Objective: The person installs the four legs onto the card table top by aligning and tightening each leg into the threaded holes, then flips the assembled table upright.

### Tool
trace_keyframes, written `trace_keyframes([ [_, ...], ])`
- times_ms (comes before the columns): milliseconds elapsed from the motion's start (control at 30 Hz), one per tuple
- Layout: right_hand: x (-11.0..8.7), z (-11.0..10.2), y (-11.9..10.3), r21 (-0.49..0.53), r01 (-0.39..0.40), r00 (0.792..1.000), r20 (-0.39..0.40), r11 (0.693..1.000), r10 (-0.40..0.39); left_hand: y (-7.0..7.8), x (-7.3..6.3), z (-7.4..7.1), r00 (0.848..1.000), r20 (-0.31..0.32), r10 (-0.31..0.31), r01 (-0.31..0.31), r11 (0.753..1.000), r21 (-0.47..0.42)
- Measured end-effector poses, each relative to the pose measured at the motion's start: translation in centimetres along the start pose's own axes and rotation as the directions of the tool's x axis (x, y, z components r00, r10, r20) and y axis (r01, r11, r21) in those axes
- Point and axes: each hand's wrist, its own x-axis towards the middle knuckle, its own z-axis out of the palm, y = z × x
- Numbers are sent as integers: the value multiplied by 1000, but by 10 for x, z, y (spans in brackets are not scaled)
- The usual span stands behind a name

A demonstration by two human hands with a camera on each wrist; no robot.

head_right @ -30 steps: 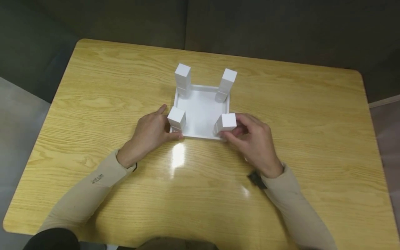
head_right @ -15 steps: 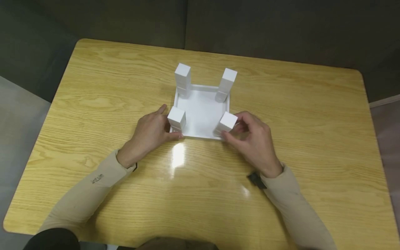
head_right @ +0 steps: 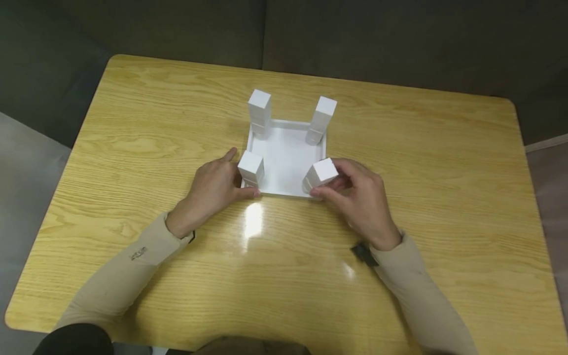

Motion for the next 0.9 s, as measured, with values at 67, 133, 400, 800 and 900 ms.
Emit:
trace_keyframes([
  [67, 0, -1, -1, 8, -6, 1000, 3, 1000, 6, 0, 0, 0, 1000, -2, 3, -3, 1000, 2],
  [133, 0, -1, -1, 13, -12, 1000, 1, 1000, 12, 0, 0, 0, 1000, -3, 5, -5, 1000, 5],
  [400, -1, 0, 1, 30, -9, 1000, -19, 1000, 9, 0, 0, 0, 1000, -3, 4, -4, 1000, 6],
  [800, -3, 3, 2, 52, -55, 998, -19, 997, 56, -1, 0, 1, 1000, -4, 8, -8, 1000, 3],
  [900, -3, 3, 1, 43, -75, 997, -21, 996, 76, -2, 0, 2, 1000, -2, 8, -8, 1000, 4],
])
